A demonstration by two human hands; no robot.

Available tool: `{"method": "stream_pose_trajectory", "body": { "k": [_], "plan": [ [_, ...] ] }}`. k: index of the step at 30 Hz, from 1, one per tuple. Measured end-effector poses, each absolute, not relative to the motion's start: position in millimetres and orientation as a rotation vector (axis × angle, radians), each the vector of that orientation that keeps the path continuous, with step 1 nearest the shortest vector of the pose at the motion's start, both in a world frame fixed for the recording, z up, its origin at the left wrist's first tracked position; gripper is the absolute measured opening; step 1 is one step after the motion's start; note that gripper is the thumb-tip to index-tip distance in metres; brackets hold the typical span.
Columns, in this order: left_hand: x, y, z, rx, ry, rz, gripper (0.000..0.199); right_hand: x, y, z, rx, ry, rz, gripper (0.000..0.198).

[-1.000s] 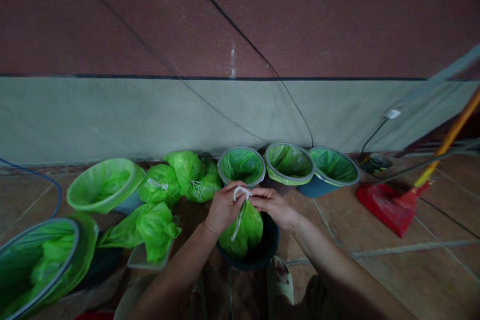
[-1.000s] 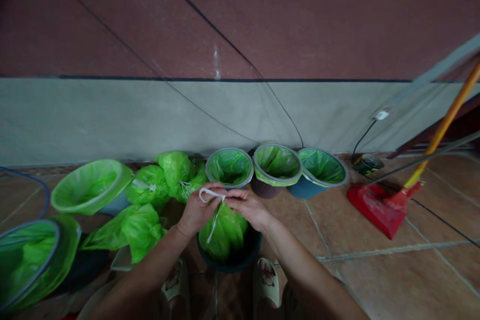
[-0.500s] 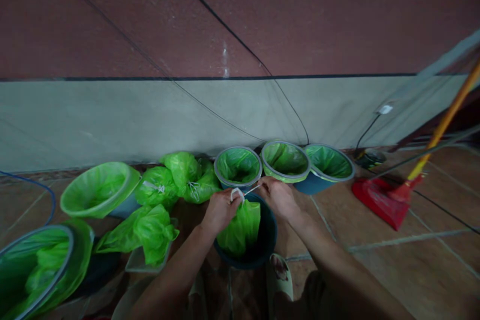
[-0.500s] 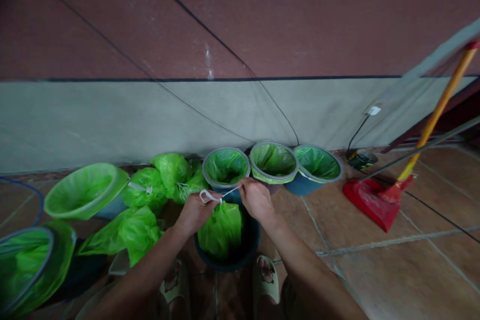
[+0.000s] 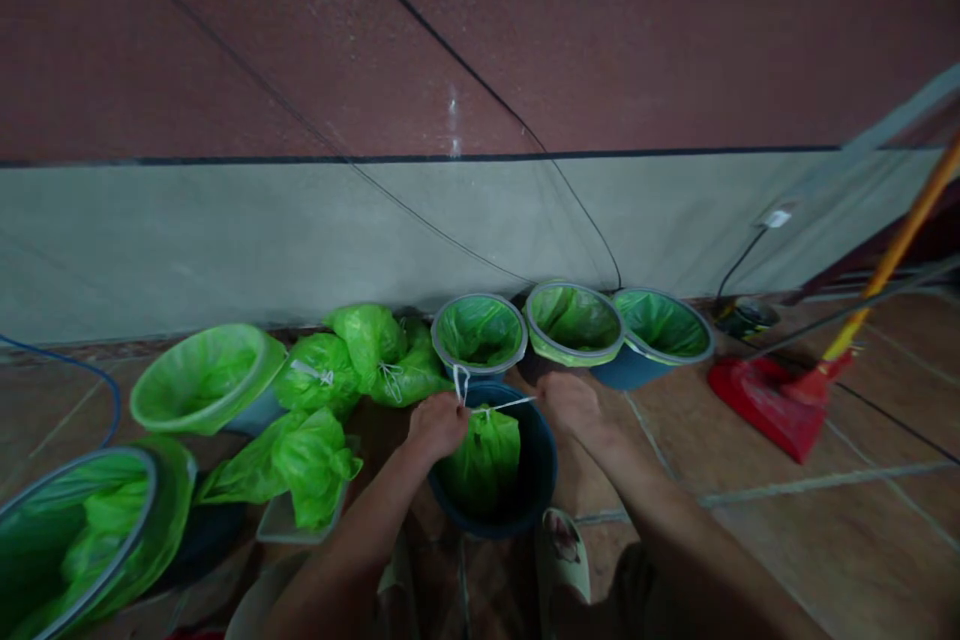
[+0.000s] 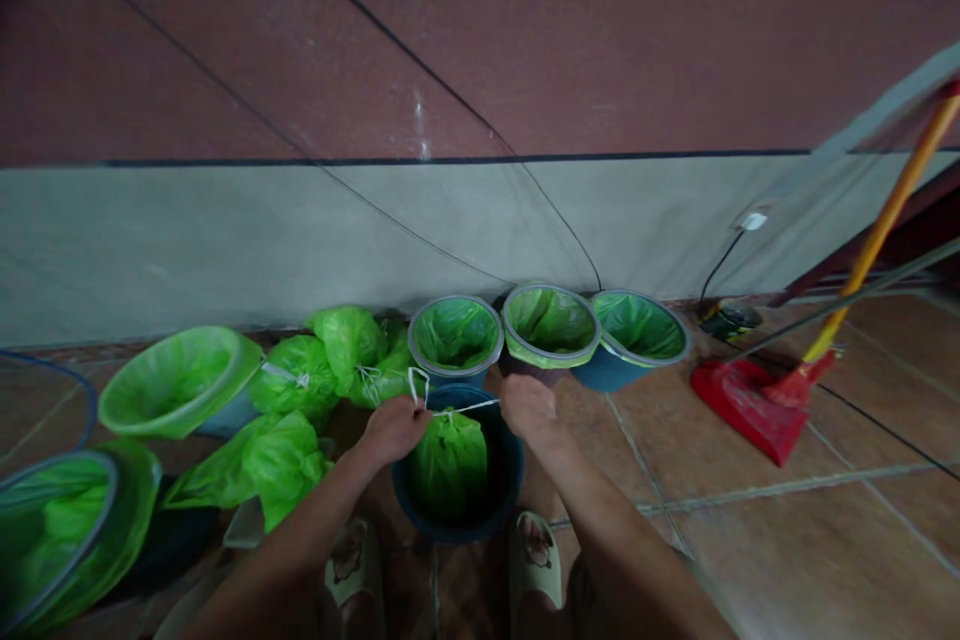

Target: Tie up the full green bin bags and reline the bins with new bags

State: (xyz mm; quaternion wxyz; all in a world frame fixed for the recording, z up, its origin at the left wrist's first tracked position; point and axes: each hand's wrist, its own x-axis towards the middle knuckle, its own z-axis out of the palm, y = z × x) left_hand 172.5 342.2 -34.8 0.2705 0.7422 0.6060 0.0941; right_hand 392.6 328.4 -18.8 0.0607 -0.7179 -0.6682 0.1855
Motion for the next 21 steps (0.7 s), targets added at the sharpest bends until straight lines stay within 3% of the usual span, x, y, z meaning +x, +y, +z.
{"method": "stream_pose_trajectory", "body": {
  "k": [6, 10, 14, 21],
  "plan": [
    [185, 349, -38, 1.193, 1.288, 0.564, 0.023, 388, 332, -9, -1.967, -2.022, 0.692, 0.019],
    [193, 346, -37, 0.897, 1.132, 0.717, 0.038, 385, 336, -5, -1.541, -1.801, 1.097, 0.015],
    [193, 345, -36, 0.938, 0.999, 0.736, 0.034, 380, 334, -1, -1.332, -1.615, 1.473, 0.018],
    [198, 339, -38, 1.323, 0.921, 0.616, 0.031, 370, 329, 5, -1.260, -1.341, 1.646, 0.029]
  ]
}}
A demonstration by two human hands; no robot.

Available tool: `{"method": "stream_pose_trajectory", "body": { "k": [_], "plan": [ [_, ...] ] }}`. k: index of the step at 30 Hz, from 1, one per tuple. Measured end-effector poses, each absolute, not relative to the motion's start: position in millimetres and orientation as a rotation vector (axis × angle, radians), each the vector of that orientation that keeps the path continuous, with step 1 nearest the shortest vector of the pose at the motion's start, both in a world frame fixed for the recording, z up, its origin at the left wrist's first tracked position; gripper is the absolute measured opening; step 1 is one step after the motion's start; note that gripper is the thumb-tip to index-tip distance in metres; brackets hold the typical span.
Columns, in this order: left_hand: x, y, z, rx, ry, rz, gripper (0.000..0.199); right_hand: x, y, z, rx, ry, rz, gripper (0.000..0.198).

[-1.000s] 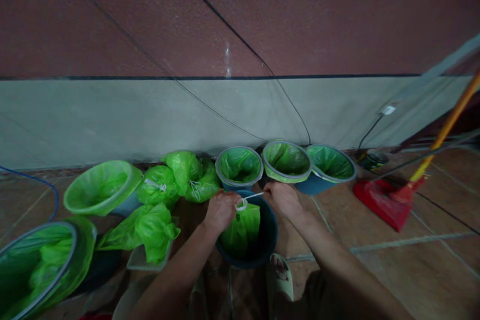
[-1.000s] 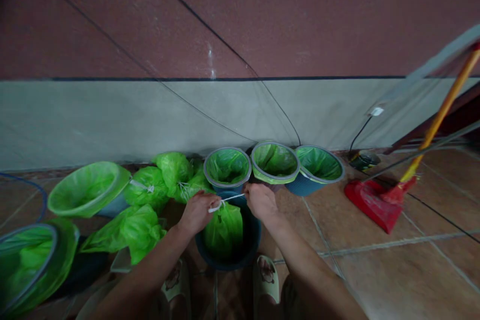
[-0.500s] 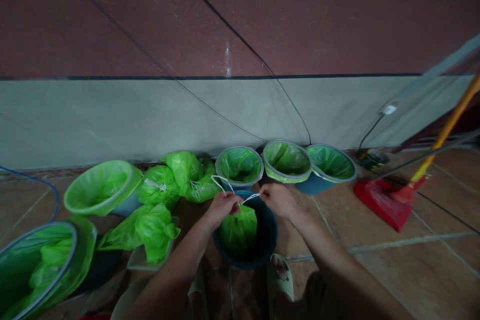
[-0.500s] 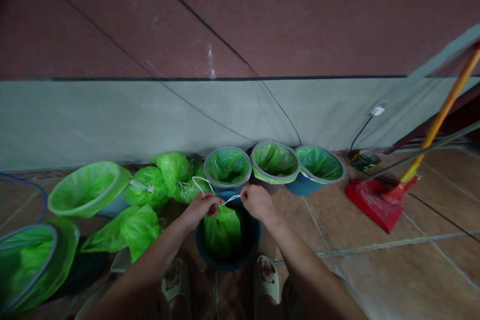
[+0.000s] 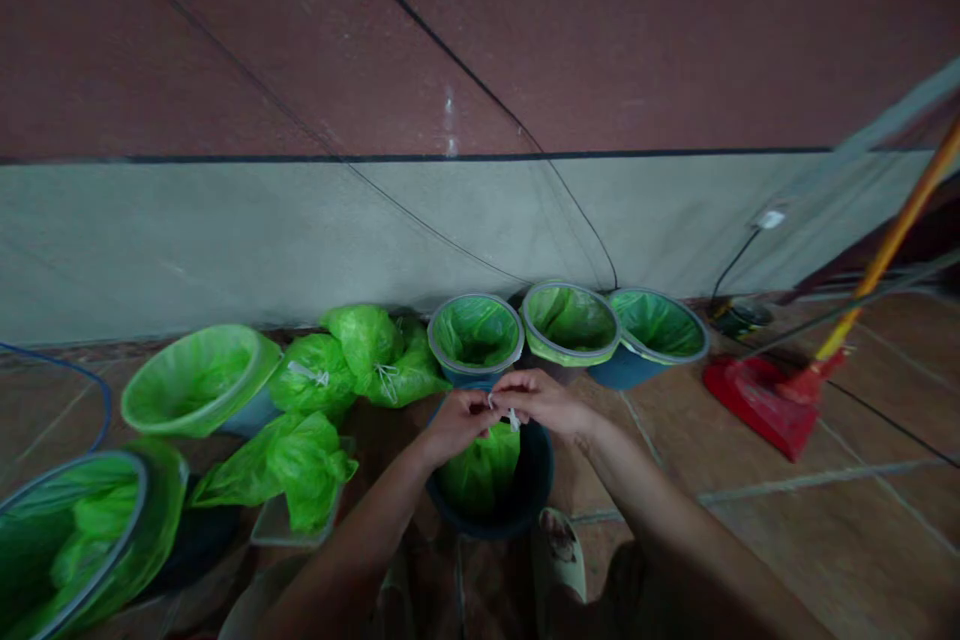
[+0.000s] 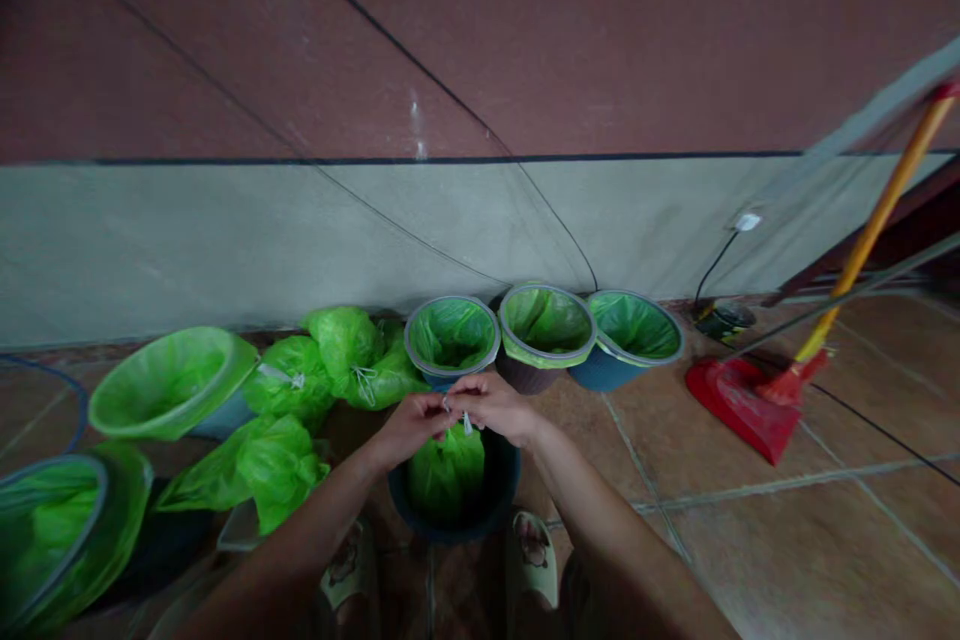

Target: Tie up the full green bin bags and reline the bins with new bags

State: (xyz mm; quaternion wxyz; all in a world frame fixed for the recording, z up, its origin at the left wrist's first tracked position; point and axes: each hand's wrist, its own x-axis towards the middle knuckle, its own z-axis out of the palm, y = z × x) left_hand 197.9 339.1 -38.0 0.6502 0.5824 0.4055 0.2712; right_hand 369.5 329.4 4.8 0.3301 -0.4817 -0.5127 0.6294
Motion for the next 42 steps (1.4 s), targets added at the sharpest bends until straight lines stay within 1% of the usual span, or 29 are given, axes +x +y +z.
{"method": "stream_pose_trajectory", "body": {
  "k": [2, 5, 8, 11, 14, 18, 21, 25, 31, 36, 40, 42],
  "plan": [
    [199, 338, -38, 1.368, 0.931, 0.636, 0.031, 368, 330, 4, -1.246, -1.148, 1.642, 0.033],
    [199, 337, -36, 1.389, 0.967, 0.652, 0.028, 366, 331, -6, -1.354, -0.964, 1.601, 0.034],
    [199, 337, -33, 1.368, 0.974, 0.672, 0.028, 366, 330, -19, -1.444, -1.178, 1.662, 0.026],
    [200, 338, -32, 1.323, 0.993, 0.704, 0.030, 368, 330, -23, -1.505, -1.413, 1.604, 0.025],
    [201, 338, -35, 1.217, 1.075, 0.741, 0.032, 373, 332, -15, -1.602, -1.525, 1.524, 0.024],
    [200, 338, -40, 1.047, 1.124, 0.775, 0.032, 378, 332, -8, -1.571, -1.568, 1.584, 0.021],
    [196, 339, -41, 1.007, 1.108, 0.770, 0.027, 380, 330, -14, -1.496, -1.603, 1.670, 0.021],
    [193, 340, -40, 1.096, 1.093, 0.790, 0.019, 383, 330, -24, -1.527, -1.711, 1.662, 0.018],
    [192, 342, -39, 1.409, 1.031, 0.825, 0.008, 387, 333, -18, -1.599, -1.742, 1.597, 0.017],
    [196, 340, -41, 1.489, 1.036, 0.846, 0.016, 381, 333, -18, -1.671, -1.620, 1.489, 0.018],
    [204, 335, -42, 1.425, 1.066, 0.937, 0.015, 374, 332, -19, -1.537, -1.554, 1.545, 0.018],
    [206, 334, -42, 1.370, 1.091, 0.963, 0.018, 372, 331, -17, -1.451, -1.533, 1.591, 0.021]
  ]
}}
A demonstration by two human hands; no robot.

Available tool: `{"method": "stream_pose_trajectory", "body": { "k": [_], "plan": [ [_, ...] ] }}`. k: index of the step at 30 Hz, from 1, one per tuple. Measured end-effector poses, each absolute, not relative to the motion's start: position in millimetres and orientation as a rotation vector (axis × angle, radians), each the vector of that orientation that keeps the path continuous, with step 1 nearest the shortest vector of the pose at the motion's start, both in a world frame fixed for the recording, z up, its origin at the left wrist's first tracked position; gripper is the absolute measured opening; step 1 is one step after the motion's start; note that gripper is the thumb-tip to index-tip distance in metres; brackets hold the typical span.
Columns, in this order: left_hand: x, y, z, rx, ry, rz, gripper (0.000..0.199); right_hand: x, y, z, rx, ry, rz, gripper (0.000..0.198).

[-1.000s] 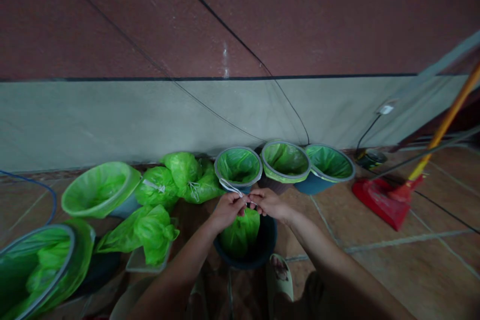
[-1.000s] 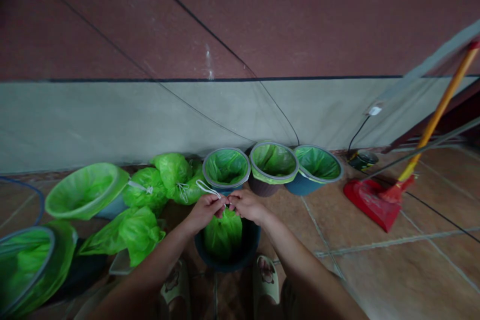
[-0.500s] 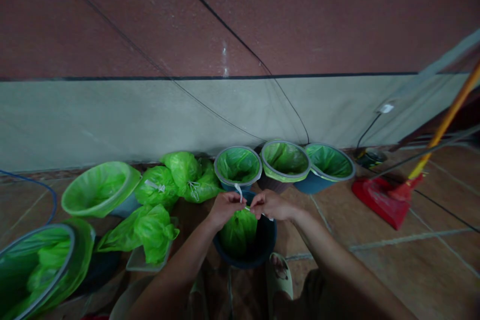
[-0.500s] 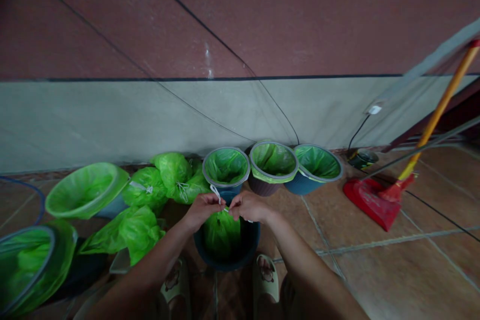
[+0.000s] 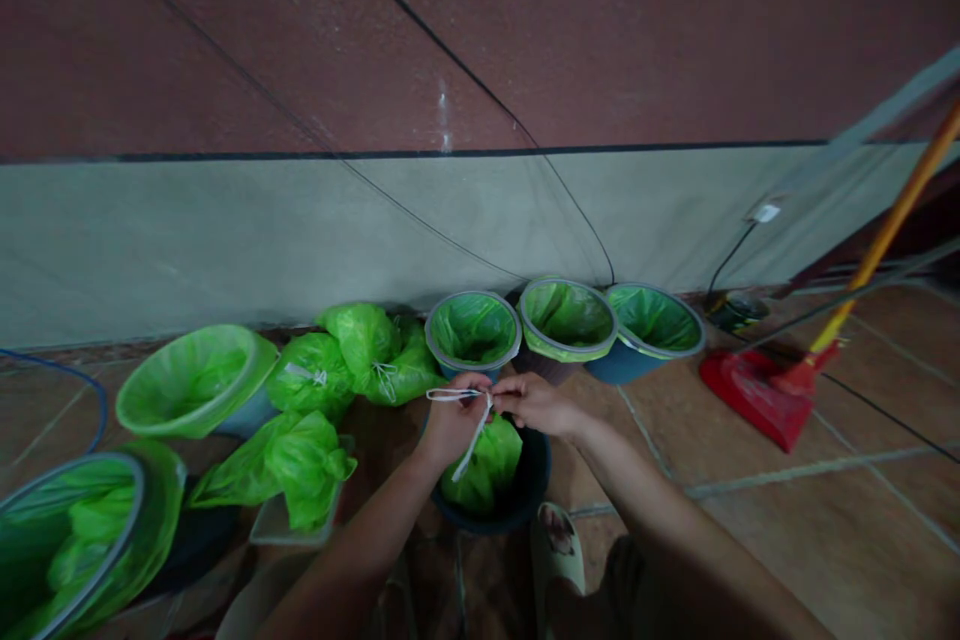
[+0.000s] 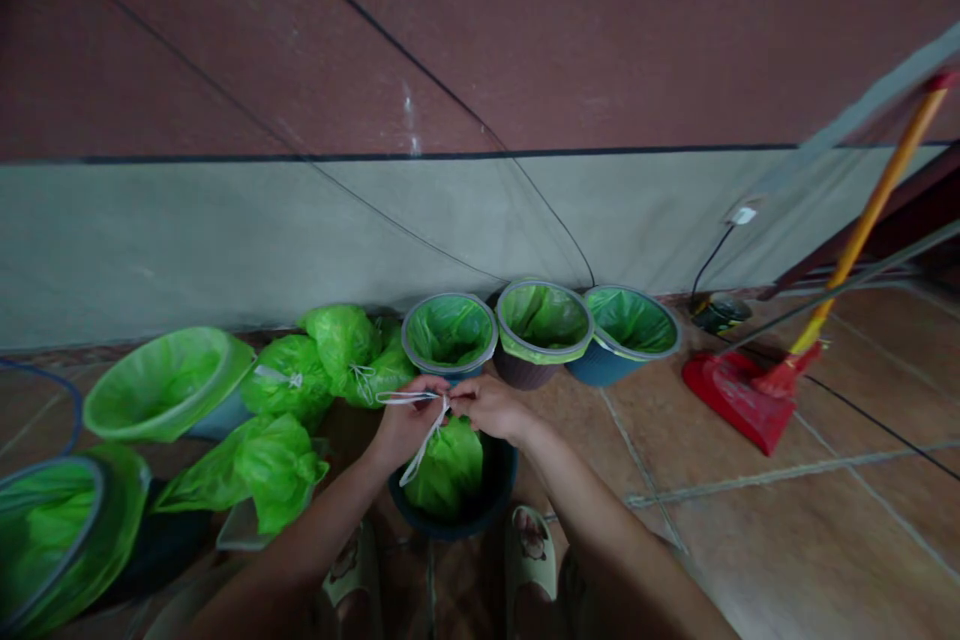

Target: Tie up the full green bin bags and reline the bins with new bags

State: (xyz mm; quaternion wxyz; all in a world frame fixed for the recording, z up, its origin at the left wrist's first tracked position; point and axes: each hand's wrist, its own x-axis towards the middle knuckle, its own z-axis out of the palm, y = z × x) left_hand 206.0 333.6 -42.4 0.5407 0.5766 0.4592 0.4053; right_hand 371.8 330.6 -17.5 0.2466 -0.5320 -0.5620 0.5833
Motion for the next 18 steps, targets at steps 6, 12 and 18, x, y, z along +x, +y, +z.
{"method": "stream_pose_trajectory", "body": {
  "k": [6, 12, 18],
  "plan": [
    [203, 335, -41, 1.320, 1.177, 0.901, 0.016, 371, 328, -12, -1.491, -1.419, 1.650, 0.024],
    [199, 337, -36, 1.257, 1.125, 0.824, 0.018, 368, 327, -16, -1.520, -1.366, 1.612, 0.022],
    [199, 340, -54, 1.410, 1.185, 0.736, 0.011, 369, 333, -23, -1.810, -1.795, 1.177, 0.018]
  ]
}}
